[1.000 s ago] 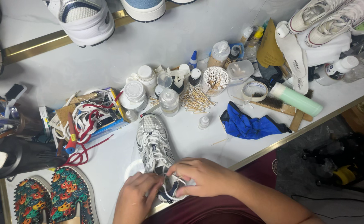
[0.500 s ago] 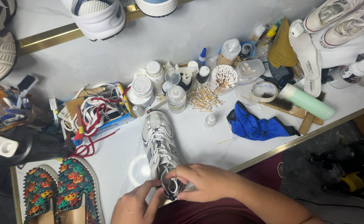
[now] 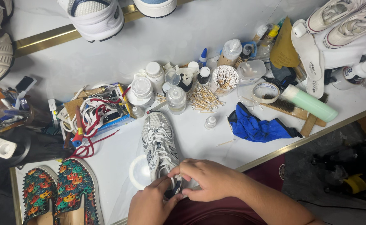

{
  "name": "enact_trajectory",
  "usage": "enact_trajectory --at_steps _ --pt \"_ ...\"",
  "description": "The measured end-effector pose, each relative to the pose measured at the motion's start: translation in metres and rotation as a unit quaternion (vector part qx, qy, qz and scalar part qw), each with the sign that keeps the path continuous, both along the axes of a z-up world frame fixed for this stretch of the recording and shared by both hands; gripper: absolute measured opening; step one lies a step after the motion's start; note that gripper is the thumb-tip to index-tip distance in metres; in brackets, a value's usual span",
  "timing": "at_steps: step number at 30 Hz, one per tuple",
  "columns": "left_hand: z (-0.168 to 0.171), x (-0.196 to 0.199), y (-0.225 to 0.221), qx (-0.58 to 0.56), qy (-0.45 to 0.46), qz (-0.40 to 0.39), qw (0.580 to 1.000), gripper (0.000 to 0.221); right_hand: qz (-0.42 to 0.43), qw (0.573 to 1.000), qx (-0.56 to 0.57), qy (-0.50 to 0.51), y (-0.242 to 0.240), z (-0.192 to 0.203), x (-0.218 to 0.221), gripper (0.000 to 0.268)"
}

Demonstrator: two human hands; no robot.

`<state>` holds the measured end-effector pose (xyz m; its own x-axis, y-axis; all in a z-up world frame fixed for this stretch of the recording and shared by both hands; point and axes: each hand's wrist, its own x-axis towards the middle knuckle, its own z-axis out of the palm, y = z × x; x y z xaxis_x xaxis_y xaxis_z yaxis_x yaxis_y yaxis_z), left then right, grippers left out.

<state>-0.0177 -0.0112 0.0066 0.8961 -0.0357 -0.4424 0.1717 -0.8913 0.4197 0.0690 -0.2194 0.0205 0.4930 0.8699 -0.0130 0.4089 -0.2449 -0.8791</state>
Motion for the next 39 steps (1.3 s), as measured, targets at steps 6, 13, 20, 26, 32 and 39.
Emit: enact_trajectory --at_steps 6,13,20,26,32,39 --pt "0.014 -0.029 0.002 -0.032 0.056 0.19 0.98 0.065 0.011 0.997 0.038 -0.072 0.008 -0.027 -0.005 0.051" --pt "-0.047 -0.041 -0.023 -0.223 -0.337 0.177 0.897 0.133 -0.13 0.964 0.228 0.045 0.009 -0.092 0.001 0.039" --pt "-0.108 -0.058 -0.042 -0.47 -0.388 0.33 0.721 0.105 -0.137 0.93 0.318 0.121 0.008 -0.144 0.005 0.026" --pt "-0.046 -0.084 -0.011 -0.207 -0.629 0.26 0.702 0.11 -0.167 0.92 0.309 0.171 -0.003 -0.172 0.014 0.03" --pt "0.062 0.007 0.032 -0.046 -0.717 0.226 0.658 0.104 -0.16 0.911 0.332 0.188 -0.008 -0.173 0.013 0.028" --pt "0.118 0.159 0.097 -0.064 -0.744 0.162 0.645 0.085 -0.161 0.9 0.348 0.209 -0.009 -0.172 0.017 0.028"
